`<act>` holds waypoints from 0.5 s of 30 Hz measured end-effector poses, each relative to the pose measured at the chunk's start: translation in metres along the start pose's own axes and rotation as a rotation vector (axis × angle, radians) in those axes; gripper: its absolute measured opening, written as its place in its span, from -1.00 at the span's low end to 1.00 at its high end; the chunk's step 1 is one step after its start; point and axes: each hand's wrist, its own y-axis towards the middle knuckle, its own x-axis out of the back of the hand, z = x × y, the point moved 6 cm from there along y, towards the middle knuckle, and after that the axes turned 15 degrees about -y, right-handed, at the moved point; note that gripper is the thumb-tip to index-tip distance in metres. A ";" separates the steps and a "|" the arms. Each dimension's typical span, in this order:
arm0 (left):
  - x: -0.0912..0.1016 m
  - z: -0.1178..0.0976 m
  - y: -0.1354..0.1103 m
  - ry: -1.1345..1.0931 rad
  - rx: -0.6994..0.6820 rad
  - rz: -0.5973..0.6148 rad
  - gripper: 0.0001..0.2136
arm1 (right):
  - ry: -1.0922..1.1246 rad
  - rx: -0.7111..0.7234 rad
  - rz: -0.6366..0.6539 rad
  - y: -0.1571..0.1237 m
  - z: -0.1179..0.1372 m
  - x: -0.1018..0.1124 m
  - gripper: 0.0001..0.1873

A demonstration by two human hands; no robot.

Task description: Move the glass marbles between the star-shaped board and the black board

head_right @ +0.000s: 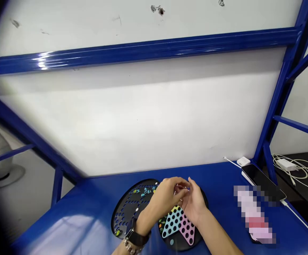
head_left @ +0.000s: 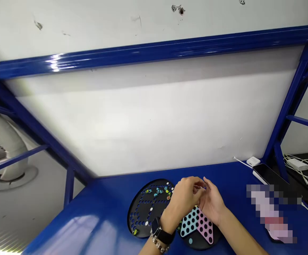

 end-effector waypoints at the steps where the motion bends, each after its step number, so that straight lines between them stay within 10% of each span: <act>1: -0.001 0.000 -0.001 0.019 -0.020 -0.005 -0.76 | 0.031 -0.003 -0.054 0.001 -0.001 0.004 -0.77; 6: 0.022 0.040 -0.002 0.257 0.032 -0.077 -0.74 | 0.077 -0.022 -0.202 0.006 0.008 0.032 -0.76; 11: 0.022 0.097 0.001 0.586 0.127 0.185 -0.66 | 0.068 0.013 -0.233 0.009 0.024 0.050 -0.66; 15: 0.009 0.101 0.010 0.671 0.026 0.298 -0.63 | 0.051 0.012 -0.219 0.013 0.023 0.054 -0.64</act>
